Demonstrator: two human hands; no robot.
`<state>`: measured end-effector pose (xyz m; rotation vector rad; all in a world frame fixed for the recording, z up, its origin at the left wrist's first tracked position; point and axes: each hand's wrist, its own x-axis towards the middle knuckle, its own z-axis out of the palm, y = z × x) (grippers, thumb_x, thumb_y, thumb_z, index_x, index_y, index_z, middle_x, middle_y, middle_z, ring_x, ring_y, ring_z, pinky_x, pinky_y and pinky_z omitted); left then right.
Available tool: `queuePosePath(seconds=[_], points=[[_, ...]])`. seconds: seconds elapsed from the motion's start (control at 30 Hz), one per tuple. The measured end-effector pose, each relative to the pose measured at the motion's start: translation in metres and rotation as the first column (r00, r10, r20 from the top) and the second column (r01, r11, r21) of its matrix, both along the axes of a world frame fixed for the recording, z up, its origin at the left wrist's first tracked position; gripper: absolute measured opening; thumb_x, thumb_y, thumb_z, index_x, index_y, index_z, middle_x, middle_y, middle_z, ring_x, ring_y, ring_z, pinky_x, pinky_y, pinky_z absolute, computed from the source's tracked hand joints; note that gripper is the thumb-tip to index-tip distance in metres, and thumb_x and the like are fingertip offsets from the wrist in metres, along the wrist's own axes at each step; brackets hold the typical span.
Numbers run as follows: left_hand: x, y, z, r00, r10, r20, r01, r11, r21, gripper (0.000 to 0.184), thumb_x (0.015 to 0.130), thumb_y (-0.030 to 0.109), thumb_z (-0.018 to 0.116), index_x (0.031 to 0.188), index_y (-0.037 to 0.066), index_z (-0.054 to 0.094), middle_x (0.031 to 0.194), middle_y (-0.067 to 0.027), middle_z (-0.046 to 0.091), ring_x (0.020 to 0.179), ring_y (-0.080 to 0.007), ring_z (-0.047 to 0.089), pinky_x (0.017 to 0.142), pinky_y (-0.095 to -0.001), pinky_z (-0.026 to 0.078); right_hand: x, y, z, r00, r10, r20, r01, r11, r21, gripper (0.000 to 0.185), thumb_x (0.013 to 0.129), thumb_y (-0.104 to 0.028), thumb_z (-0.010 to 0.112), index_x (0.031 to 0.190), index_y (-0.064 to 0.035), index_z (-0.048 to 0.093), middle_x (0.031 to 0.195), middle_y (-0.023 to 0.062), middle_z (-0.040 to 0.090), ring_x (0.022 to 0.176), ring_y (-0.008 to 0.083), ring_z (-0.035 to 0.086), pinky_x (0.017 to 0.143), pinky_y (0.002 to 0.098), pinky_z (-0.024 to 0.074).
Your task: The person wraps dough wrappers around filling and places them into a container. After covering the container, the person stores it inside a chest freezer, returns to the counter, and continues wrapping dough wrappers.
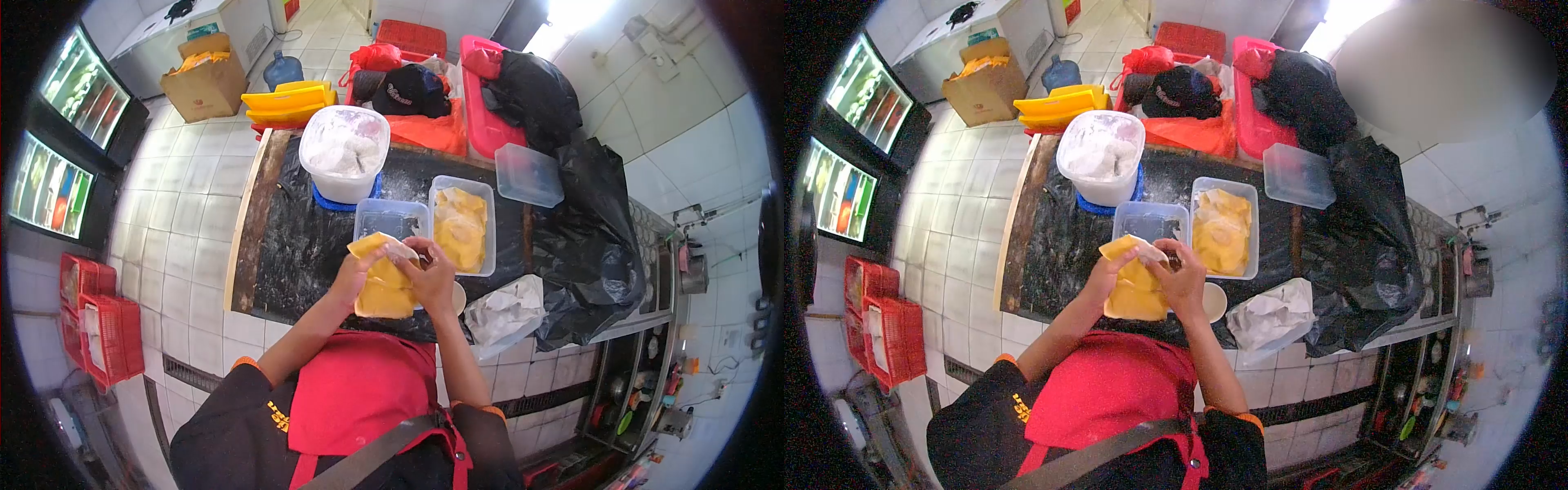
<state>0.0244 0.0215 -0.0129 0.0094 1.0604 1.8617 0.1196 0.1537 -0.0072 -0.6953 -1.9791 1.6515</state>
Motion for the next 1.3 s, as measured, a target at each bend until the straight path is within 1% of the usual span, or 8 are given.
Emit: queuePosePath(seconds=[0.17, 0.23, 0.5, 0.73, 1.07, 1.17, 1.23, 1.3], points=[[-0.046, -0.031, -0.031, 0.960, 0.239, 0.148, -0.233, 0.971, -0.058, 0.042, 0.092, 0.037, 0.069, 0.117, 0.003, 0.060, 0.106, -0.0115, 0.069, 0.091, -0.0251, 0.070, 0.079, -0.0406, 0.060, 0.060, 0.027, -0.006, 0.974, -0.012, 0.225, 0.013, 1.000, -0.005, 0.034, 0.083, -0.006, 0.076, 0.114, -0.0015, 0.064, 0.111, 0.0111, 0.067, 0.102, 0.0190, 0.065, 0.089, 0.0328, 0.0529], [-0.063, -0.050, -0.030, 0.950, 0.234, 0.205, -0.231, 0.972, -0.040, 0.043, 0.092, 0.038, 0.069, 0.116, 0.003, 0.060, 0.105, -0.0118, 0.069, 0.091, -0.0259, 0.071, 0.079, -0.0414, 0.060, 0.092, 0.037, -0.018, 0.894, -0.233, 0.382, -0.060, 0.784, 0.618, 0.033, 0.084, -0.016, 0.074, 0.115, -0.0054, 0.066, 0.126, 0.0189, 0.060, 0.121, 0.0329, 0.055, 0.104, 0.0444, 0.0430], [-0.050, -0.052, -0.026, 0.990, 0.141, -0.004, -0.141, 0.989, -0.032, 0.032, 0.091, 0.025, 0.071, 0.113, 0.004, 0.062, 0.102, -0.0091, 0.069, 0.089, -0.0221, 0.071, 0.078, -0.0379, 0.060, 0.132, 0.011, -0.050, 0.749, -0.312, 0.585, -0.234, 0.701, 0.674, 0.037, 0.092, -0.040, 0.065, 0.119, -0.0168, 0.071, 0.161, 0.0202, 0.021, 0.146, 0.0500, 0.014, 0.112, 0.0651, 0.0191], [-0.026, -0.028, -0.002, 0.962, -0.014, -0.273, -0.038, 0.982, -0.183, 0.023, 0.087, 0.013, 0.076, 0.107, 0.003, 0.069, 0.097, -0.0045, 0.071, 0.085, -0.0141, 0.069, 0.075, -0.0310, 0.058, 0.089, 0.021, 0.005, 0.923, -0.026, 0.384, -0.155, 0.888, 0.433, 0.037, 0.097, -0.042, 0.058, 0.121, -0.0161, 0.071, 0.159, 0.0212, 0.026, 0.146, 0.0447, 0.023, 0.117, 0.0551, 0.0194], [-0.022, -0.032, 0.029, 0.900, -0.121, -0.419, 0.055, 0.985, -0.165, 0.025, 0.089, 0.013, 0.074, 0.109, 0.000, 0.069, 0.099, -0.0054, 0.072, 0.087, -0.0129, 0.069, 0.075, -0.0283, 0.057, -0.002, 0.002, 0.040, 0.946, 0.255, 0.200, -0.322, 0.657, 0.682, 0.034, 0.092, -0.026, 0.067, 0.125, -0.0227, 0.067, 0.161, 0.0196, 0.022, 0.147, 0.0428, 0.020, 0.117, 0.0526, 0.0223], [-0.026, -0.034, 0.021, 0.890, -0.081, -0.448, -0.010, 0.980, -0.197, 0.026, 0.089, 0.014, 0.073, 0.110, 0.000, 0.068, 0.100, -0.0057, 0.072, 0.087, -0.0127, 0.069, 0.076, -0.0283, 0.057, -0.007, -0.003, 0.024, 0.968, 0.218, 0.127, -0.252, 0.806, 0.536, 0.034, 0.089, -0.020, 0.070, 0.123, -0.0168, 0.068, 0.146, 0.0195, 0.047, 0.133, 0.0386, 0.045, 0.109, 0.0475, 0.0378], [-0.026, -0.033, 0.012, 0.936, -0.042, -0.349, -0.019, 0.985, -0.171, 0.025, 0.089, 0.014, 0.073, 0.108, 0.000, 0.069, 0.097, -0.0054, 0.072, 0.086, -0.0121, 0.069, 0.076, -0.0281, 0.056, -0.002, -0.011, 0.016, 0.946, 0.291, 0.144, -0.241, 0.926, -0.289, 0.037, 0.086, -0.010, 0.073, 0.122, -0.0102, 0.067, 0.115, 0.0134, 0.068, 0.108, 0.0294, 0.064, 0.092, 0.0382, 0.0513], [-0.029, -0.030, 0.005, 0.914, -0.073, -0.399, -0.008, 0.980, -0.197, 0.025, 0.088, 0.015, 0.074, 0.107, 0.000, 0.069, 0.097, -0.0055, 0.072, 0.085, -0.0120, 0.068, 0.075, -0.0281, 0.056, 0.001, -0.013, 0.014, 0.961, 0.230, 0.154, -0.228, 0.973, -0.033, 0.038, 0.086, -0.007, 0.072, 0.123, -0.0086, 0.065, 0.105, 0.0099, 0.070, 0.100, 0.0244, 0.066, 0.086, 0.0341, 0.0530]])
